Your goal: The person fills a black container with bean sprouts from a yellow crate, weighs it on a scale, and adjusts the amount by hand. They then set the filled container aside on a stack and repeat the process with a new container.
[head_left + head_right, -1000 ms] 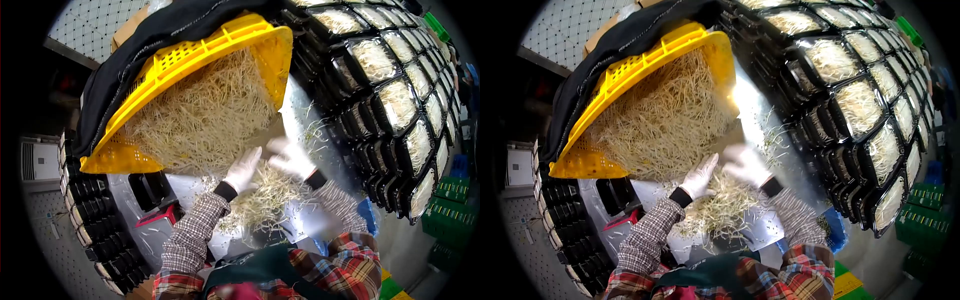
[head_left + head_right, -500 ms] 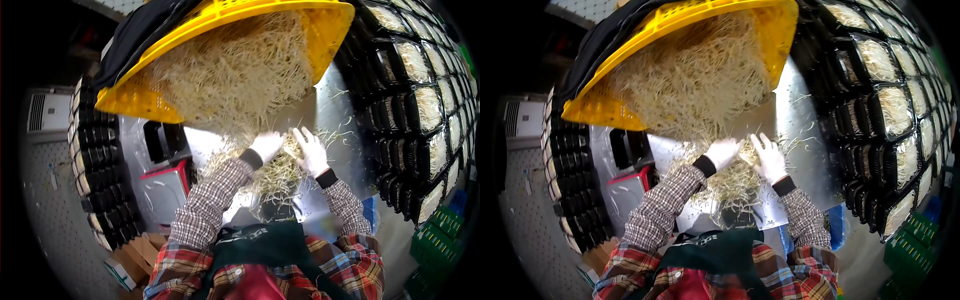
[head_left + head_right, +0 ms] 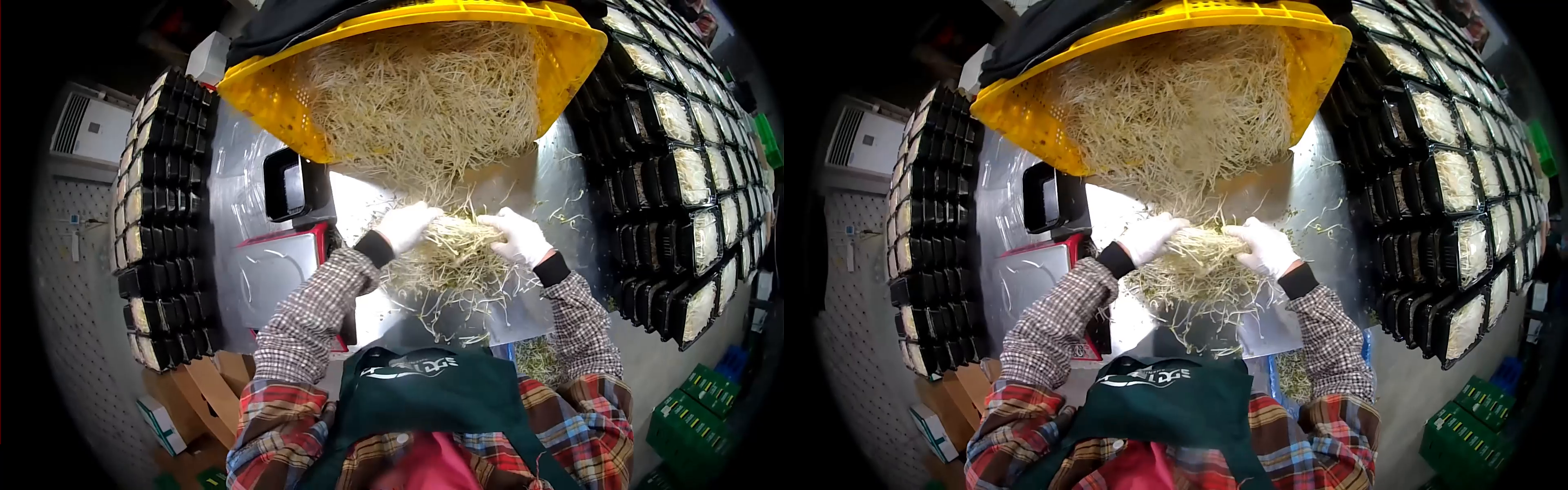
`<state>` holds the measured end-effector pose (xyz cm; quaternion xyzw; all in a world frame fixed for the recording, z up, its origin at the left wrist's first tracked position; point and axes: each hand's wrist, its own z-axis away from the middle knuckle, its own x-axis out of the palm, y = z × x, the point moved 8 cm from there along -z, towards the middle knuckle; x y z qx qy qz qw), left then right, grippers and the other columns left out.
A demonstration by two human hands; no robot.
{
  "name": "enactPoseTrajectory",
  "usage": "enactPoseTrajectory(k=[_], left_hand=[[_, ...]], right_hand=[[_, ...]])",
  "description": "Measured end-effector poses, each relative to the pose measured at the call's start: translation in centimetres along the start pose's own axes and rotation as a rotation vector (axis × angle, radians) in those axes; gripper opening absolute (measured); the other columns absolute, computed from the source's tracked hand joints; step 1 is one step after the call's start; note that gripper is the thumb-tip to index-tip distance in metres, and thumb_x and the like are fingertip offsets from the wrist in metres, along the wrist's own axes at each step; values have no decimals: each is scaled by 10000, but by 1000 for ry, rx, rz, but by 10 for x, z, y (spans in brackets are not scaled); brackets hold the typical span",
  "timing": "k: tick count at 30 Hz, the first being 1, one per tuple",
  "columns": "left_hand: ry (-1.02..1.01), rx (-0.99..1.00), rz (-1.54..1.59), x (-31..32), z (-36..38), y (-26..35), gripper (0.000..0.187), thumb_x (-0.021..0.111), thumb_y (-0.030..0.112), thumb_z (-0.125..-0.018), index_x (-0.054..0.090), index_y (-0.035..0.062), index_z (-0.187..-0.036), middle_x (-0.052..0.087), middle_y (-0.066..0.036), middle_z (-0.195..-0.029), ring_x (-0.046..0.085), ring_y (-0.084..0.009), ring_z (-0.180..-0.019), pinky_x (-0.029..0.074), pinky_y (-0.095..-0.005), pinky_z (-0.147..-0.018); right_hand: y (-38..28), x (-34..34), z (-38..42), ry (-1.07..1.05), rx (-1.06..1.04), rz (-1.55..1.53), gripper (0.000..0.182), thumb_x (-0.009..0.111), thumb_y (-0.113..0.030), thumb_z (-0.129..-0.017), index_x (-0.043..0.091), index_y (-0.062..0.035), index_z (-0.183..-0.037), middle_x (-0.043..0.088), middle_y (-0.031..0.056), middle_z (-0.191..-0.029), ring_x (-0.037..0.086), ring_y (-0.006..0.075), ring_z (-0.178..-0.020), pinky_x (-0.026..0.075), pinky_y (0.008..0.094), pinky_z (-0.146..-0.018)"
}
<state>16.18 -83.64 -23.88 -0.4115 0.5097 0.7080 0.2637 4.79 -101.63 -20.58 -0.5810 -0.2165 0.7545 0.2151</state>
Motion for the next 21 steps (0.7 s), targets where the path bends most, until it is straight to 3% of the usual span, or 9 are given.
enactPoseTrajectory(k=[3,6,7,10,13,16,17,20,21], left_hand=[[-92,-144,-140,-30,21,-12,789,721,122,-830,333,172,-1515,530,-247,-1266,550,-402,-1176,456,-460,-1005],[-86,-381,-282,-41,37,-19,1234,898,325,-700,84,80,-1596,312,-293,-1555,365,-402,-1436,333,-533,-1162],[-234,-464,-187,-30,40,-29,1506,972,471,-515,11,15,-1581,161,-268,-1637,189,-379,-1525,218,-602,-1202],[-134,-443,-272,7,48,-43,1194,872,419,-682,166,87,-1586,442,-242,-1487,426,-409,-1388,362,-579,-1118],[-142,-418,-27,33,51,-70,803,762,203,-800,382,125,-1504,566,-229,-1290,555,-399,-1222,458,-470,-1021],[-31,-288,108,4,72,-49,586,646,32,-834,523,151,-1394,581,-227,-1166,596,-390,-1111,492,-407,-932],[-141,-290,76,20,71,-71,786,761,203,-806,397,141,-1500,554,-235,-1311,551,-383,-1238,455,-456,-1015],[54,-449,-264,-30,77,-61,1153,871,441,-682,226,107,-1577,466,-235,-1469,450,-384,-1376,370,-529,-1110],[-53,-507,-260,-18,71,-75,1478,913,605,-509,81,39,-1592,358,-226,-1571,350,-391,-1455,270,-584,-1168]], right_hand=[[-27,-7,-14,9,-48,-3,605,741,-247,-804,574,-215,-1385,572,132,-1050,610,338,-1017,521,420,-881],[-29,32,-48,-36,68,369,1239,906,-458,-638,183,-141,-1593,432,173,-1494,439,369,-1363,410,558,-1083],[-27,49,-58,-102,97,369,1391,940,-490,-561,95,-107,-1598,317,183,-1592,348,387,-1437,324,627,-1128],[-35,75,-67,-9,76,361,1190,912,-388,-627,232,-137,-1570,514,174,-1403,494,369,-1308,412,565,-1068],[-18,76,-64,36,-56,214,597,777,-177,-739,582,-158,-1303,575,158,-1062,603,351,-1035,522,438,-873],[-29,30,-54,-5,-86,52,451,744,-133,-752,662,-141,-1196,576,150,-1015,612,337,-971,518,420,-849],[-27,26,-62,-31,-139,-13,486,727,-115,-769,652,-145,-1248,576,140,-992,608,335,-954,512,418,-852],[-55,14,-95,-34,-197,-104,561,799,-130,-773,644,-163,-1312,613,109,-1079,611,278,-1008,512,370,-879],[-67,20,-105,-12,-377,-88,697,825,-165,-779,558,-185,-1423,582,158,-1257,611,275,-1033,521,357,-928]])
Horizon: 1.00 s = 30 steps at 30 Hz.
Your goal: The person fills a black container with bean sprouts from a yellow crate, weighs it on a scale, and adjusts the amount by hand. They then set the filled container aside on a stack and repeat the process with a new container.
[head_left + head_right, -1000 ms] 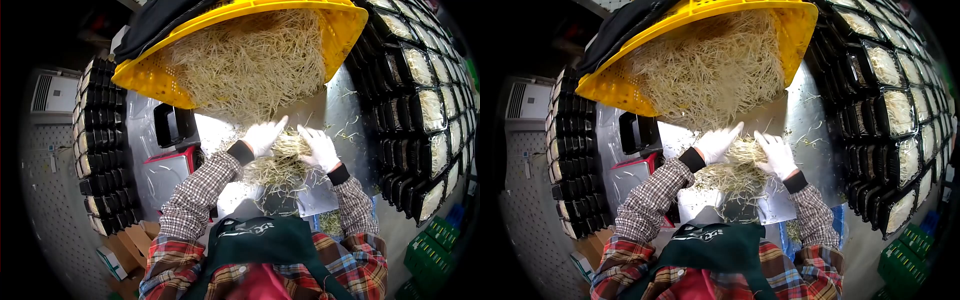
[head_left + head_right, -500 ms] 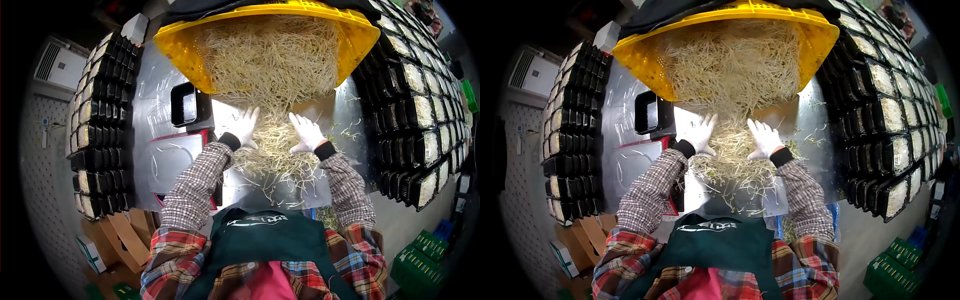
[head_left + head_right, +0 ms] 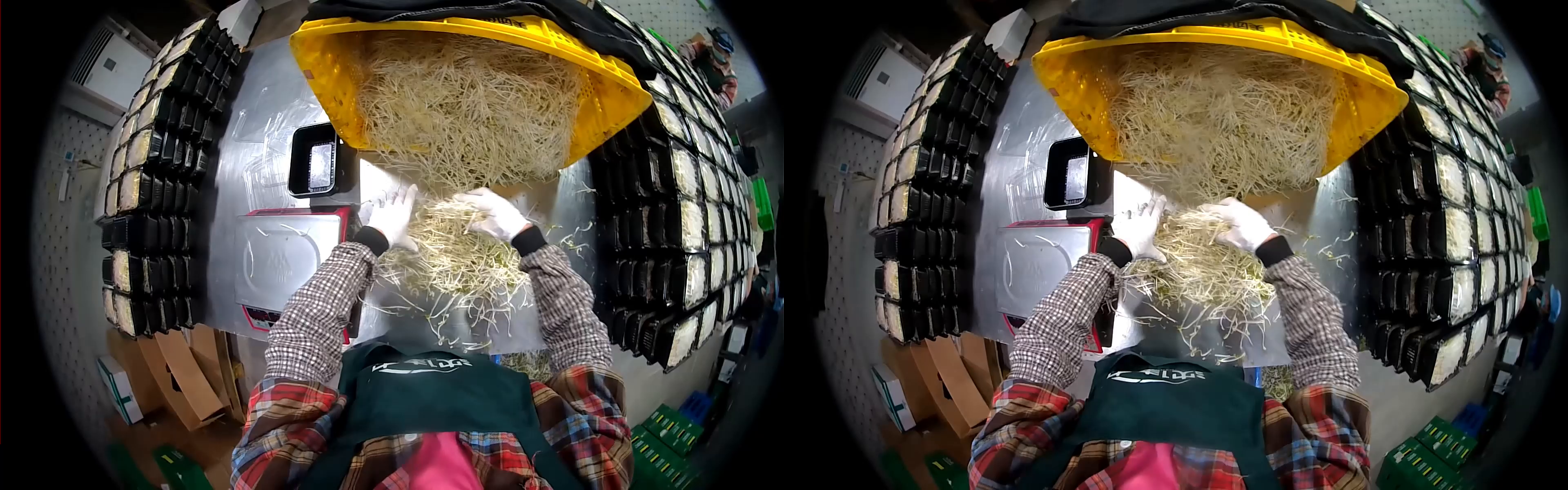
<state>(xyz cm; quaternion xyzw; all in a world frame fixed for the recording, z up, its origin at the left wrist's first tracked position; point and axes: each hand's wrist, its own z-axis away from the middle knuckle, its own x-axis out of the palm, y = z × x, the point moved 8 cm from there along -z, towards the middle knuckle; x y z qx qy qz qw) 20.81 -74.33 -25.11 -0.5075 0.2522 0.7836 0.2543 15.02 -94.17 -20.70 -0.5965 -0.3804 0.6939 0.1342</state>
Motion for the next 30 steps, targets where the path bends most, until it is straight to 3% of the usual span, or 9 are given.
enactPoseTrajectory(k=[4,7,9,13,18,19,24,27,30], left_hand=[[-128,32,45,20,6,14,1458,929,580,-497,137,-20,-1565,357,-232,-1564,323,-391,-1466,247,-609,-1174],[-28,7,-17,29,23,17,1312,929,445,-576,185,-11,-1556,445,-220,-1483,397,-363,-1413,271,-607,-1157],[130,16,73,53,7,6,782,766,206,-745,419,26,-1423,596,-210,-1131,606,-374,-1095,465,-520,-955],[41,97,365,18,15,8,579,715,169,-797,511,43,-1323,602,-246,-1050,628,-398,-1031,506,-466,-898],[-66,-99,75,9,38,11,1450,949,474,-524,76,-9,-1577,370,-266,-1515,374,-422,-1412,274,-599,-1157],[-62,-103,91,21,39,12,1407,937,434,-560,76,-17,-1576,404,-249,-1493,389,-412,-1402,250,-602,-1166],[-34,-157,247,74,27,9,831,807,215,-730,394,-7,-1416,583,-222,-1184,606,-383,-1114,504,-478,-942],[149,50,437,26,41,26,627,757,134,-758,476,6,-1304,587,-214,-1060,634,-385,-971,540,-444,-812],[0,65,402,35,41,26,770,793,151,-739,417,7,-1396,585,-223,-1106,608,-398,-1054,514,-459,-893]], right_hand=[[1,63,-25,-401,367,388,1495,936,-584,-494,74,-51,-1594,284,262,-1590,312,420,-1465,259,596,-1193],[-22,77,-5,-322,315,581,1465,917,-580,-536,51,-58,-1597,233,238,-1623,321,394,-1465,246,572,-1201],[-22,74,2,-111,258,501,1106,831,-368,-692,228,-43,-1561,511,225,-1384,541,350,-1252,435,509,-1050],[-22,36,-9,-39,154,312,816,656,-146,-752,359,-7,-1499,664,187,-1028,662,336,-951,541,413,-840],[-26,53,2,-236,192,588,1265,881,-392,-644,114,-51,-1591,413,240,-1519,446,380,-1376,374,558,-1115],[-25,65,3,-407,314,491,1441,935,-489,-529,66,-66,-1598,192,220,-1643,252,408,-1494,231,635,-1175],[-1,84,2,-140,307,509,1006,834,-245,-682,321,-74,-1530,632,160,-1209,601,332,-1169,468,491,-1008],[-2,48,14,-57,141,427,717,745,-143,-724,493,-80,-1392,660,116,-956,666,312,-933,543,437,-833],[8,-10,32,-84,178,417,577,749,-188,-738,570,-81,-1276,681,157,-1017,676,347,-951,557,437,-808]])
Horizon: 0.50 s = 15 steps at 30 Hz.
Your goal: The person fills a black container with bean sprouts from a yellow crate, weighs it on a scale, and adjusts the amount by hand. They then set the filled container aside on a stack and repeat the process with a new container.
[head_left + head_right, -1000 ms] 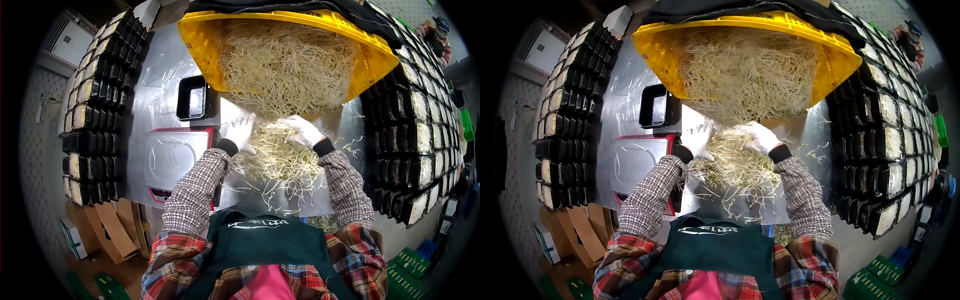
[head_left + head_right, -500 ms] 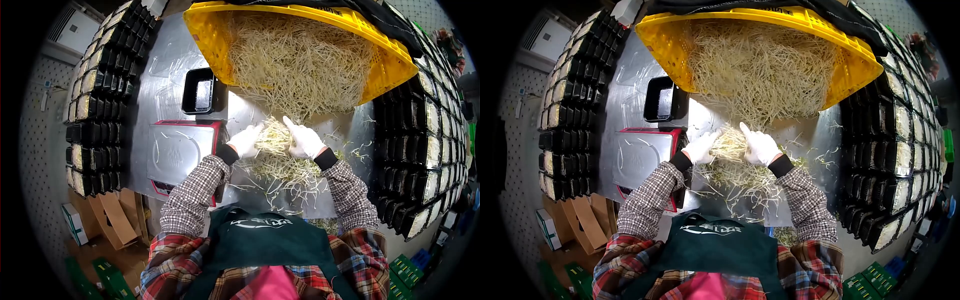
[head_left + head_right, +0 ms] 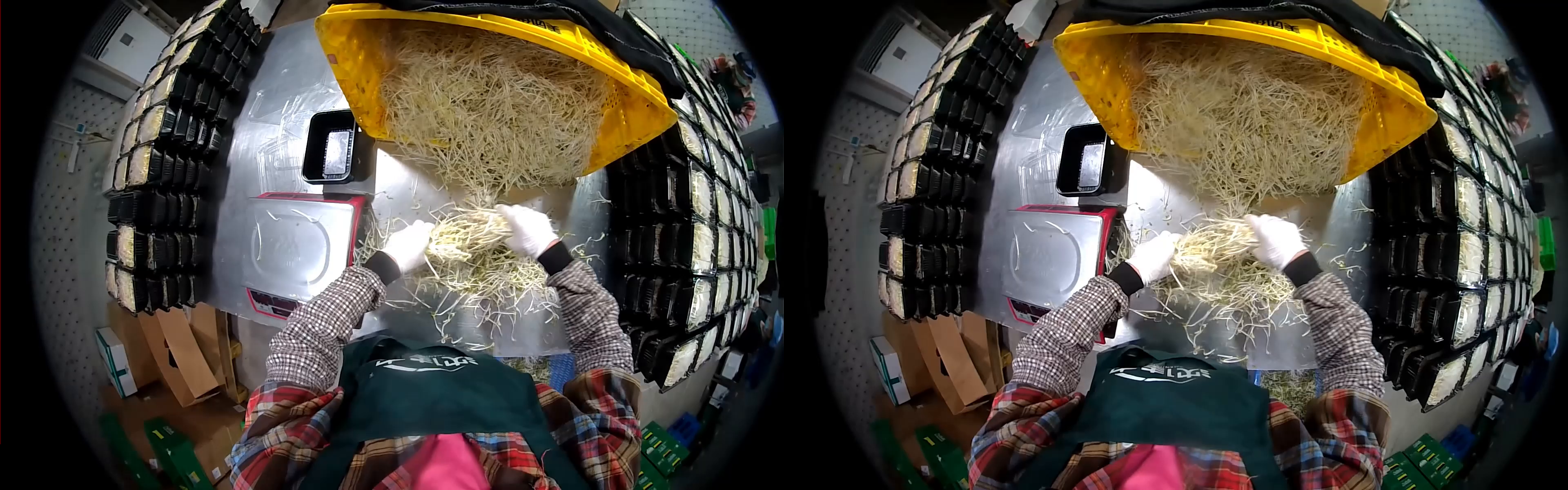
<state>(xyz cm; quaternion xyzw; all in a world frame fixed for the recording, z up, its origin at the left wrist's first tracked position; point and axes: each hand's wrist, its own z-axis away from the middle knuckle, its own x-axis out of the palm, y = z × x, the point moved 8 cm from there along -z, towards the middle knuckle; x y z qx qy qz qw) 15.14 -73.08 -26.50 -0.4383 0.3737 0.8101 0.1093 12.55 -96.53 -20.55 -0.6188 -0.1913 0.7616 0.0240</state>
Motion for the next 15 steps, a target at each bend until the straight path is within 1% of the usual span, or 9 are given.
enactPoseTrajectory(k=[2,4,7,8,9,10,12,14,15], left_hand=[[-77,-12,-60,-7,7,3,1023,866,188,-670,309,11,-1509,578,-242,-1183,584,-419,-1091,491,-470,-939],[177,172,-173,-1,2,-28,1057,833,198,-715,219,31,-1558,557,-254,-1303,566,-427,-1198,474,-466,-1022],[144,73,-106,-40,-31,-62,710,736,226,-861,443,-16,-1461,622,-224,-1285,581,-361,-1245,445,-402,-1083],[378,-94,549,-57,-24,-80,484,611,206,-963,538,-17,-1386,663,-192,-1244,630,-291,-1185,473,-359,-1034],[481,-155,745,-66,-27,-92,475,593,243,-993,530,-4,-1394,674,-185,-1224,650,-253,-1142,504,-337,-968],[483,-127,616,-61,-35,-99,470,585,249,-1001,529,0,-1397,674,-192,-1219,653,-245,-1132,511,-343,-958],[369,-21,528,-40,-42,-100,544,595,344,-1006,505,-3,-1415,665,-214,-1216,659,-274,-1113,518,-361,-953],[181,-222,430,-30,-4,-58,1040,802,508,-768,311,-1,-1531,486,-270,-1436,489,-393,-1330,385,-405,-1124],[124,-238,254,-9,13,-53,1222,867,538,-665,237,-3,-1562,407,-283,-1508,407,-425,-1405,324,-415,-1177]], right_hand=[[14,-24,5,-92,73,-66,546,756,-225,-754,588,-89,-1256,691,164,-1065,677,349,-987,554,435,-829],[0,-55,9,-63,80,-239,543,765,-276,-785,601,-112,-1276,694,162,-1140,683,338,-1019,552,421,-876],[-39,-52,-5,69,-38,-398,619,778,-284,-785,569,-130,-1348,684,159,-1187,673,325,-1074,544,404,-922],[-55,-39,-14,105,-117,-360,650,780,-272,-781,551,-134,-1373,674,152,-1220,663,316,-1102,539,395,-942],[-71,-22,-24,144,-195,-323,681,782,-259,-776,534,-139,-1399,664,145,-1253,654,308,-1130,533,386,-962],[-86,-3,-33,95,-197,-313,725,806,-280,-759,522,-131,-1409,653,157,-1277,647,312,-1138,532,368,-968],[-95,50,-50,-104,-180,-135,1064,889,-341,-652,328,-103,-1525,528,183,-1431,536,329,-1293,426,474,-1093],[-104,67,-44,-161,-89,-1,1376,945,-396,-543,111,-78,-1590,351,184,-1575,364,354,-1443,269,596,-1172],[-109,65,-40,-165,-68,35,1419,958,-427,-497,124,-72,-1589,325,206,-1587,338,361,-1461,250,599,-1183]])
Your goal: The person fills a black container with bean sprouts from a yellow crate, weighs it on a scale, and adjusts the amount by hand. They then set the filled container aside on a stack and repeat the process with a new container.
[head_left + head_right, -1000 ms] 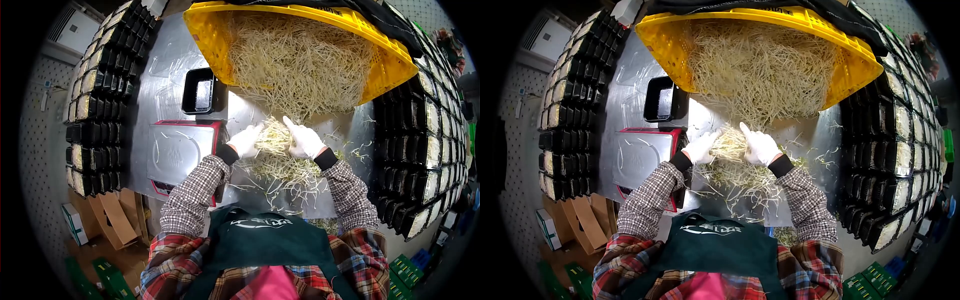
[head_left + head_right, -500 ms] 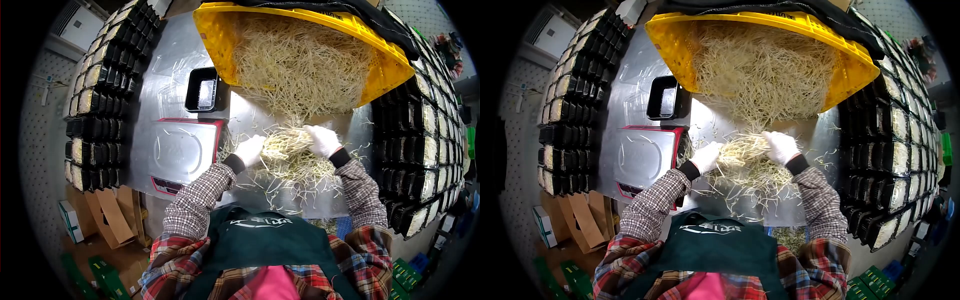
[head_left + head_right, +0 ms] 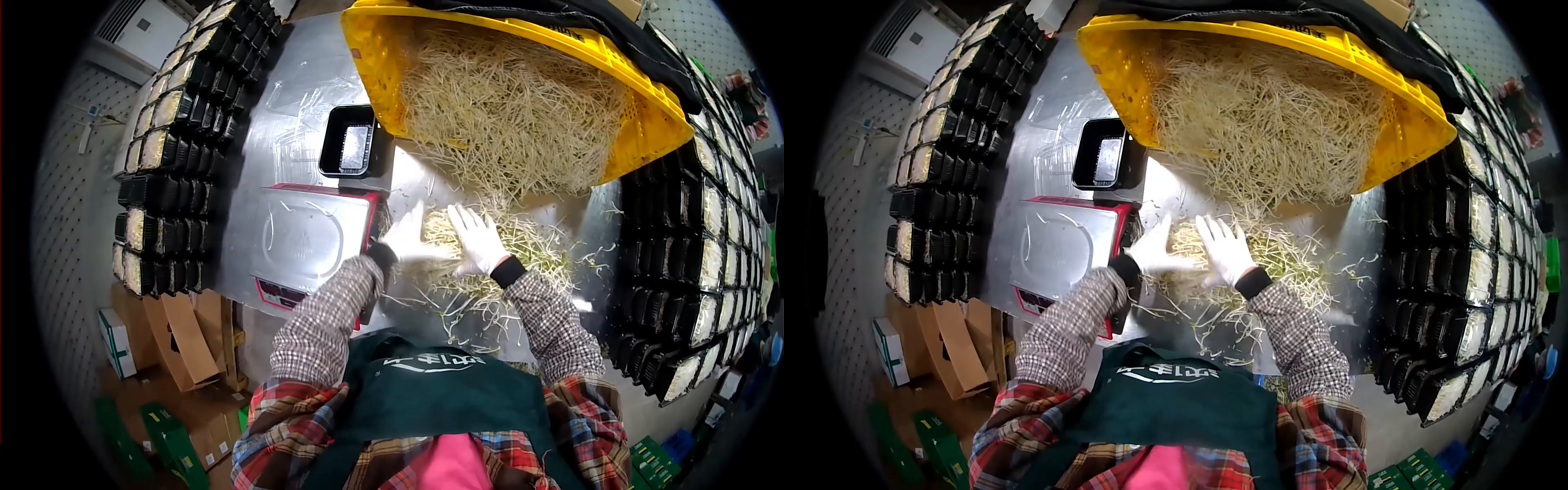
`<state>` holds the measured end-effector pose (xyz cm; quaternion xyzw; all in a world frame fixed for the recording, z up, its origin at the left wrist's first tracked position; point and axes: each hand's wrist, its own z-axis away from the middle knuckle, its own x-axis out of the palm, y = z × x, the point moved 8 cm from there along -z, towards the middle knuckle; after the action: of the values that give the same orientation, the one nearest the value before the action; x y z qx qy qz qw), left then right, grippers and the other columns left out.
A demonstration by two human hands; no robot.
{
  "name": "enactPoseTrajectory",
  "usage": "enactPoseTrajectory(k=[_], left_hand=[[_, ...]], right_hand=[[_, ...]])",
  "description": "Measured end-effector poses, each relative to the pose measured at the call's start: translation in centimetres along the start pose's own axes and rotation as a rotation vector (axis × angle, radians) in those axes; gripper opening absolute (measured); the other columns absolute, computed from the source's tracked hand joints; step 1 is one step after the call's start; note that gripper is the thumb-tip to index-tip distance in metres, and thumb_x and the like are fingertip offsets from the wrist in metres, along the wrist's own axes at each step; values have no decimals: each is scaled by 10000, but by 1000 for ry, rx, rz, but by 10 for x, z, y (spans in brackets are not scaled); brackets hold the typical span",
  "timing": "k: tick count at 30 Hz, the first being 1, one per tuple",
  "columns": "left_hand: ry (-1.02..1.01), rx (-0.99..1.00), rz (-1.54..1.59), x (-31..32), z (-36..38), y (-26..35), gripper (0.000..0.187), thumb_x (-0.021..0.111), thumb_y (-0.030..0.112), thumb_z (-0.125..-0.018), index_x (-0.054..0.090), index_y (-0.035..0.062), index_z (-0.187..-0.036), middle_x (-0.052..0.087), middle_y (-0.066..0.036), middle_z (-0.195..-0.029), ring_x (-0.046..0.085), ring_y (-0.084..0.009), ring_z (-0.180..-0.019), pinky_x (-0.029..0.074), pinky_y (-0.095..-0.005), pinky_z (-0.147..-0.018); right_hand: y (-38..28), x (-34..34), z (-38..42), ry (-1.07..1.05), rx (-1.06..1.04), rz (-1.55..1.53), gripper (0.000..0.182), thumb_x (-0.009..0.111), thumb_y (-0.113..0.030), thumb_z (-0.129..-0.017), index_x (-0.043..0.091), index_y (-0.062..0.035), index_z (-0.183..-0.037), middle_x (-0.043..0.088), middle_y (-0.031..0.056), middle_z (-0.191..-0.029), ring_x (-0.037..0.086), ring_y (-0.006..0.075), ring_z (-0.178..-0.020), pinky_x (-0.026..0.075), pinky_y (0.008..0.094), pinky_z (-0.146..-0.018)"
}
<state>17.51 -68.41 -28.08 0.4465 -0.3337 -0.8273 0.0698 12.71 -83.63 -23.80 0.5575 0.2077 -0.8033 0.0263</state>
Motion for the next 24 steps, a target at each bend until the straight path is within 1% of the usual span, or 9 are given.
enactPoseTrajectory(k=[2,5,7,9,14,16,18,20,24], left_hand=[[-71,27,-358,8,26,24,1399,924,519,-533,161,0,-1584,257,-286,-1598,244,-420,-1498,210,-384,-1230],[-18,67,-411,30,11,12,1107,827,311,-724,183,12,-1574,503,-261,-1383,526,-383,-1270,431,-434,-1075],[48,133,-289,19,14,24,868,699,104,-800,253,-6,-1537,605,-194,-1171,622,-339,-1072,529,-445,-901],[68,101,-284,8,17,29,843,735,163,-789,316,-21,-1497,625,-202,-1110,630,-362,-1032,529,-439,-889],[78,60,-541,41,-1,-4,621,652,160,-845,437,-40,-1393,652,-168,-1034,631,-366,-1026,521,-450,-876],[97,93,-449,44,3,1,396,568,107,-874,495,-26,-1240,641,-190,-992,667,-382,-898,539,-481,-773],[44,69,-310,41,7,4,296,549,102,-884,505,-10,-1154,631,-210,-975,680,-397,-813,546,-493,-715],[61,212,-321,33,17,21,257,564,110,-883,485,8,-1105,617,-225,-947,681,-398,-719,550,-480,-642],[-29,252,-409,37,22,37,442,648,91,-838,473,22,-1238,607,-199,-1016,692,-357,-810,559,-428,-654]], right_hand=[[-3,1,9,155,-17,95,1273,904,-331,-608,136,-67,-1589,423,216,-1513,460,360,-1366,343,545,-1137],[12,30,-4,229,0,-43,1101,796,-197,-704,152,-60,-1588,534,205,-1390,584,343,-1191,435,467,-1044],[19,11,-3,-35,127,-141,1048,745,-153,-725,157,-43,-1585,577,191,-1314,619,326,-1079,463,428,-978],[21,-10,1,-307,198,-163,1055,746,-159,-732,139,-20,-1584,556,203,-1357,599,317,-1157,437,453,-1041],[29,29,4,377,-1,195,937,657,-120,-797,159,-11,-1584,561,199,-1355,527,295,-1290,299,528,-1168],[30,21,1,145,91,70,838,626,-73,-798,261,1,-1548,665,149,-1103,634,300,-1090,446,456,-1042],[39,24,5,180,68,-9,708,623,-54,-781,420,-25,-1459,673,109,-900,670,300,-896,536,408,-840],[43,2,21,220,15,-20,389,613,-53,-783,625,-87,-1171,675,123,-871,680,309,-819,553,423,-698],[87,-37,60,273,-3,135,169,595,-49,-774,617,-89,-936,649,117,-802,677,308,-750,548,428,-621]])
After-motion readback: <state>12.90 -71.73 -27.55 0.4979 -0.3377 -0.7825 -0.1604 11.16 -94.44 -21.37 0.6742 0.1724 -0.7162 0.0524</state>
